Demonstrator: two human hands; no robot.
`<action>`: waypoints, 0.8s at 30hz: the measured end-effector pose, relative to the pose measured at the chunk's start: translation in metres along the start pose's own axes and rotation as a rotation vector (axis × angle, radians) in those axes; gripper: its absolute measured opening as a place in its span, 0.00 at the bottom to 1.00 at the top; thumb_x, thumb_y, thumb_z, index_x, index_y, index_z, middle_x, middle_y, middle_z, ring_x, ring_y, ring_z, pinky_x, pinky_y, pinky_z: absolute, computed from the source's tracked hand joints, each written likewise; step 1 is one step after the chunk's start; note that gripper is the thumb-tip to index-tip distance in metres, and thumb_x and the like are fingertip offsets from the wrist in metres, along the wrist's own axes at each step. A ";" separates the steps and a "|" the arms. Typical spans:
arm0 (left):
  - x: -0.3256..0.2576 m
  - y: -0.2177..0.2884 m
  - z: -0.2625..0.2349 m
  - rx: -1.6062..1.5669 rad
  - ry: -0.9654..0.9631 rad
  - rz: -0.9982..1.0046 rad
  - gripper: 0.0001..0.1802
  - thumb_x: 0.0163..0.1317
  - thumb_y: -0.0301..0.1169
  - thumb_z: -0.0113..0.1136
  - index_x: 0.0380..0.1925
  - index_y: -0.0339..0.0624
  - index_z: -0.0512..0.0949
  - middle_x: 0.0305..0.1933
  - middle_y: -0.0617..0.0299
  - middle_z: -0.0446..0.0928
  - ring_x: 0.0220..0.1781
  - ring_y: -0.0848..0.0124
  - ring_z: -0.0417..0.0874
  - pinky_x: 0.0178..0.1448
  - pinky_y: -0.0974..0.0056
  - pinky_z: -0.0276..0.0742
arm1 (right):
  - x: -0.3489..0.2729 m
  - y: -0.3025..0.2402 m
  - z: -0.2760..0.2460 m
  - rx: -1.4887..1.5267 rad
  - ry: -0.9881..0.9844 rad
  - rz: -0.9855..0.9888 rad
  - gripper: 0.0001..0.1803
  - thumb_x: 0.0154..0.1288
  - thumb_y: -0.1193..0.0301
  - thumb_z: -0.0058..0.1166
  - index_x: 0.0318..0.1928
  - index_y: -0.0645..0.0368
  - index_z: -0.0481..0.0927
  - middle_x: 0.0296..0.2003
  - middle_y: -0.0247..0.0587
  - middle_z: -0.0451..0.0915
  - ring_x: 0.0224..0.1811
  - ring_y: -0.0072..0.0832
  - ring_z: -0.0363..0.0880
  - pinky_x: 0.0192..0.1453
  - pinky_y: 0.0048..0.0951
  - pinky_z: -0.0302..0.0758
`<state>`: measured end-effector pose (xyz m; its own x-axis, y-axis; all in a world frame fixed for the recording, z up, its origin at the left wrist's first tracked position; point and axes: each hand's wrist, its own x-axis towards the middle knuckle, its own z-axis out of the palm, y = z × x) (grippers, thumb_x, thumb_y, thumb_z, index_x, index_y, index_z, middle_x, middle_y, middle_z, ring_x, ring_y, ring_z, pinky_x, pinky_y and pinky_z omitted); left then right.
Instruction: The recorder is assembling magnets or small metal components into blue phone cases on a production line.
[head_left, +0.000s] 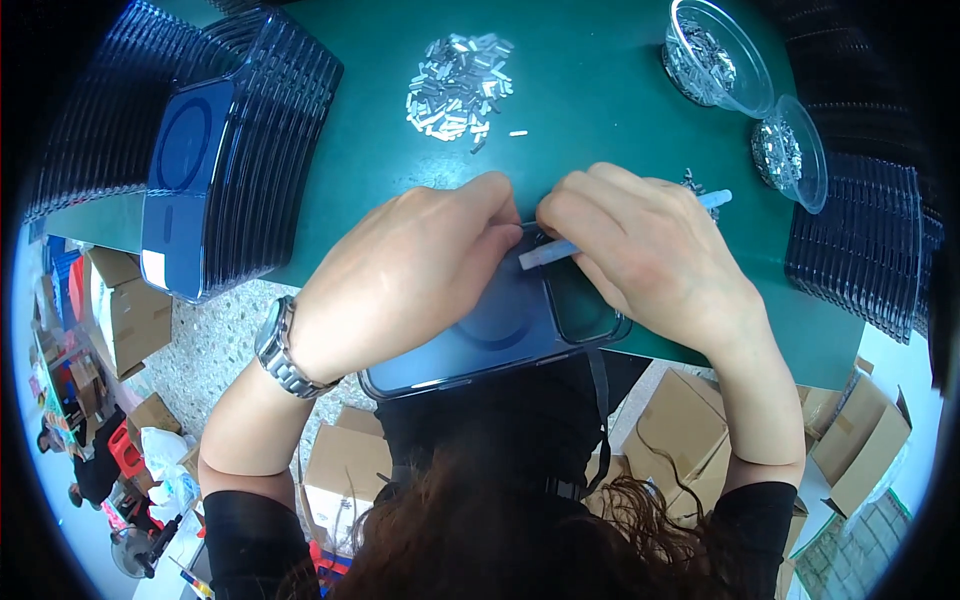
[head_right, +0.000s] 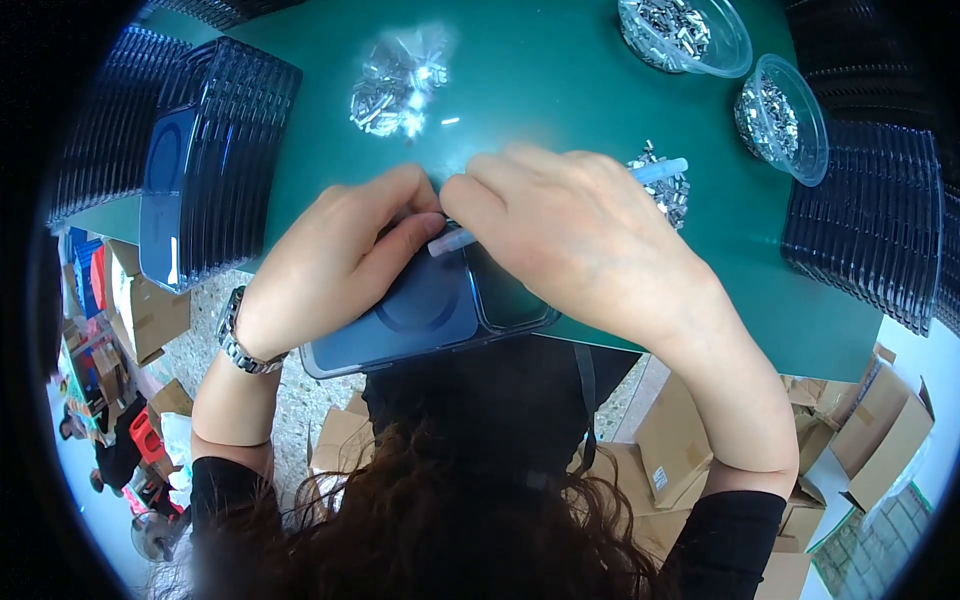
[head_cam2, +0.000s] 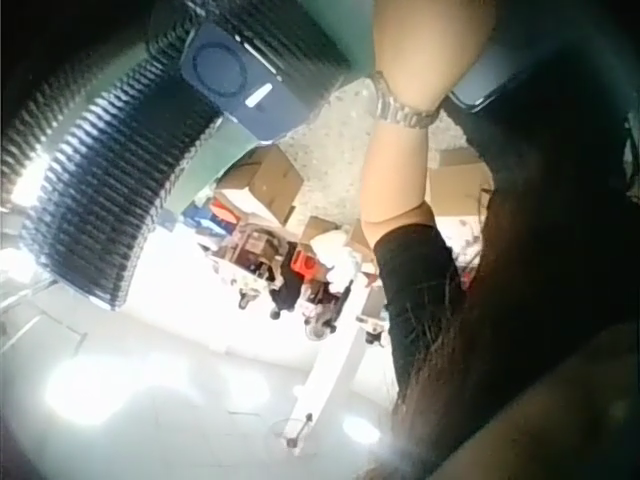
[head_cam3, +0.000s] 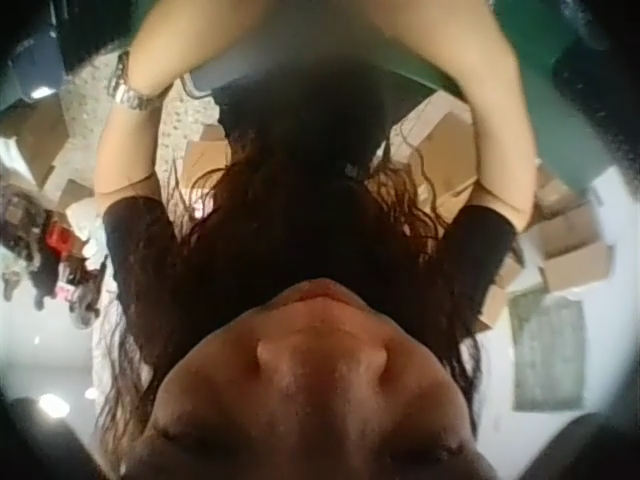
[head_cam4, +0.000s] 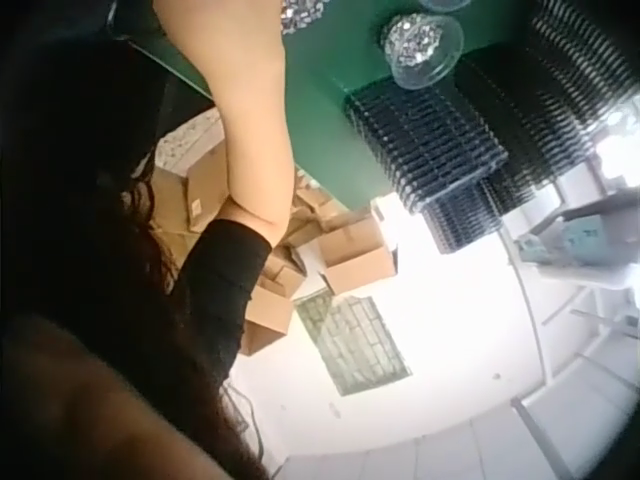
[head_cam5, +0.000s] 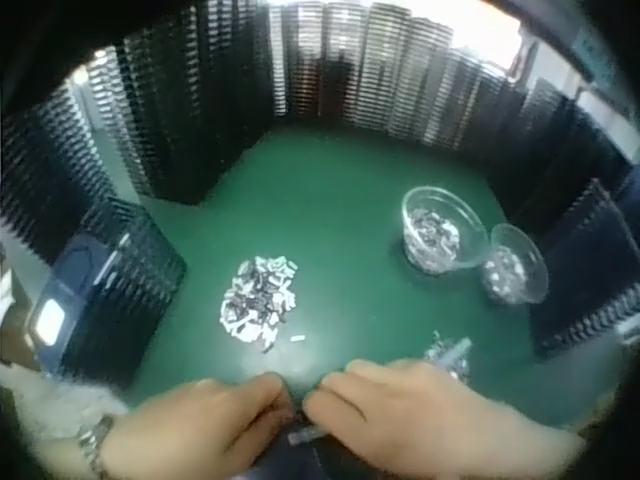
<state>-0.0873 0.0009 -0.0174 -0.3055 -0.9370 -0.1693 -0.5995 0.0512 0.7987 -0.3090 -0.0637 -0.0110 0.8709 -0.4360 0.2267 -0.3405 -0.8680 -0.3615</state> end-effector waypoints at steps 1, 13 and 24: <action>0.001 -0.001 0.000 0.001 -0.016 0.009 0.05 0.74 0.27 0.58 0.40 0.35 0.78 0.29 0.46 0.81 0.33 0.47 0.83 0.37 0.54 0.74 | 0.000 0.001 0.001 0.033 -0.010 -0.003 0.08 0.58 0.77 0.59 0.39 0.59 0.76 0.32 0.42 0.76 0.37 0.42 0.82 0.37 0.41 0.80; 0.008 0.000 -0.008 -0.013 -0.079 0.015 0.09 0.77 0.30 0.59 0.37 0.35 0.76 0.24 0.56 0.71 0.26 0.70 0.70 0.33 0.62 0.68 | -0.005 0.012 -0.005 0.313 -0.128 0.232 0.12 0.64 0.80 0.60 0.48 0.62 0.81 0.42 0.48 0.79 0.44 0.51 0.81 0.45 0.45 0.77; 0.007 -0.005 -0.005 -0.037 -0.071 -0.010 0.08 0.76 0.29 0.59 0.38 0.35 0.77 0.24 0.56 0.73 0.26 0.70 0.72 0.33 0.62 0.68 | -0.006 -0.003 -0.019 -0.017 -0.162 0.195 0.11 0.66 0.72 0.64 0.48 0.61 0.87 0.38 0.40 0.79 0.41 0.40 0.82 0.41 0.41 0.78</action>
<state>-0.0826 -0.0079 -0.0198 -0.3523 -0.9104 -0.2170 -0.5757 0.0280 0.8172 -0.3194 -0.0630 0.0059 0.8332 -0.5529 0.0062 -0.5121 -0.7759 -0.3684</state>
